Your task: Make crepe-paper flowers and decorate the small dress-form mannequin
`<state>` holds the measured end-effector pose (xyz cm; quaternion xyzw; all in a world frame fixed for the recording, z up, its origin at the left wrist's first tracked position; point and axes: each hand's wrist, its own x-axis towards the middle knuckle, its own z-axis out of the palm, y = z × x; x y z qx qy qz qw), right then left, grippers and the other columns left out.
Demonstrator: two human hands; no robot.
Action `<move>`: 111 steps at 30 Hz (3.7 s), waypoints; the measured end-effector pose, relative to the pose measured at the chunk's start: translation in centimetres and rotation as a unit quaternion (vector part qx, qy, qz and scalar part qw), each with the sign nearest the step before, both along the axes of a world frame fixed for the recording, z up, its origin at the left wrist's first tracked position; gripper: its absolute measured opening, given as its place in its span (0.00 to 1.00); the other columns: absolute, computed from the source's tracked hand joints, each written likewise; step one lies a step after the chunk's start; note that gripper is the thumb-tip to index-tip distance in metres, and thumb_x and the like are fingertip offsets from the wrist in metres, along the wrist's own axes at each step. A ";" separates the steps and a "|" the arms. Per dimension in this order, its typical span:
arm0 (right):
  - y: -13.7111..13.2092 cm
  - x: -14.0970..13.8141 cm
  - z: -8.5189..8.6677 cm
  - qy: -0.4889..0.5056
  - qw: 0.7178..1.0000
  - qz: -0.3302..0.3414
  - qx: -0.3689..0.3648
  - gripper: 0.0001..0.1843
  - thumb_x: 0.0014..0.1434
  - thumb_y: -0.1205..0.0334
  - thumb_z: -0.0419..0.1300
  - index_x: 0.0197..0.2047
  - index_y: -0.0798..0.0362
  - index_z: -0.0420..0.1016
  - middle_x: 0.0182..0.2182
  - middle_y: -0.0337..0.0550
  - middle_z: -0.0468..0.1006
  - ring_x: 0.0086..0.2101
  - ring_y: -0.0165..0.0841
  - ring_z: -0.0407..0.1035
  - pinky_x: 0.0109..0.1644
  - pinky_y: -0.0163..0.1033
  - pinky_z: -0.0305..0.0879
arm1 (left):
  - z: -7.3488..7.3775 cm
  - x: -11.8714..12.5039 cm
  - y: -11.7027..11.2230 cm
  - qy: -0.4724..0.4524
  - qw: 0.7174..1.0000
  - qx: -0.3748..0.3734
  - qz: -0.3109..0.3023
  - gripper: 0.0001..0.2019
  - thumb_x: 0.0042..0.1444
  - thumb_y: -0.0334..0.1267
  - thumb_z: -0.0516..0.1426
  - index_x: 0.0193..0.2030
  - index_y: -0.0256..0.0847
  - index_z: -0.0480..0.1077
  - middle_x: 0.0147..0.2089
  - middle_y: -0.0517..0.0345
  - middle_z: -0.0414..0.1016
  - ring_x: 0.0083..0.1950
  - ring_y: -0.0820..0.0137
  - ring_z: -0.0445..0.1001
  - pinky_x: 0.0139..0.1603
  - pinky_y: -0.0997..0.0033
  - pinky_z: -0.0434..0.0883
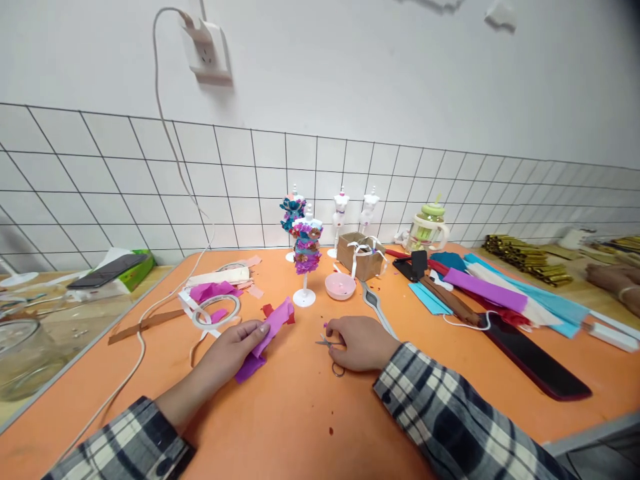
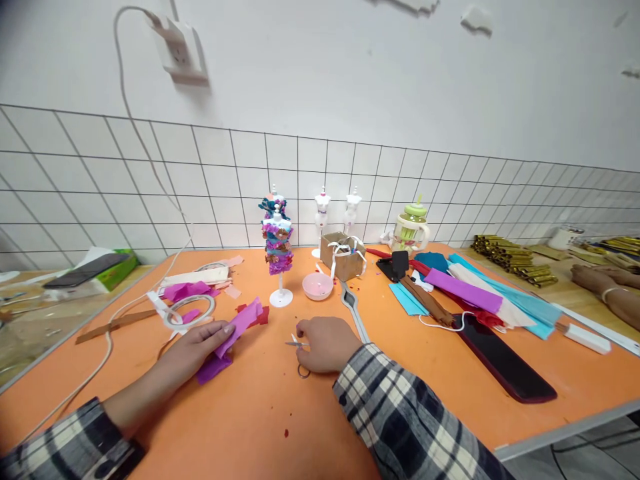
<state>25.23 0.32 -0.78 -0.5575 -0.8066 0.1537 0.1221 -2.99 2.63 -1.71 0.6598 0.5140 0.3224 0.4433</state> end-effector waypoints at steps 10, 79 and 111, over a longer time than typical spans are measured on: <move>-0.3 -0.6 -0.5 -0.054 0.998 0.027 0.023 0.16 0.68 0.60 0.51 0.51 0.47 0.78 0.47 0.47 0.76 0.46 0.38 0.71 0.44 0.40 0.61 | -0.4 0.7 -0.6 -0.233 0.969 -0.080 0.034 0.17 0.46 0.41 0.69 0.43 0.40 0.76 0.33 0.61 0.74 0.33 0.70 0.69 0.30 0.76 0.68; -1.3 -4.3 -2.6 0.330 0.942 0.001 -0.062 0.05 0.58 0.62 0.59 0.37 0.52 0.75 0.28 0.37 0.76 0.28 0.29 0.68 0.33 0.33 0.61 | -0.1 2.7 -2.5 -0.078 0.996 0.036 -0.039 0.07 0.53 0.43 0.58 0.31 0.42 0.70 0.25 0.63 0.71 0.26 0.68 0.68 0.29 0.71 0.67; -2.0 -4.3 -1.8 0.234 0.971 0.037 -0.015 0.09 0.55 0.63 0.61 0.40 0.48 0.78 0.27 0.32 0.73 0.28 0.26 0.63 0.33 0.31 0.53 | -0.5 1.9 -2.6 0.160 0.969 0.128 -0.138 0.10 0.54 0.32 0.53 0.40 0.44 0.73 0.39 0.56 0.80 0.40 0.63 0.77 0.41 0.67 0.71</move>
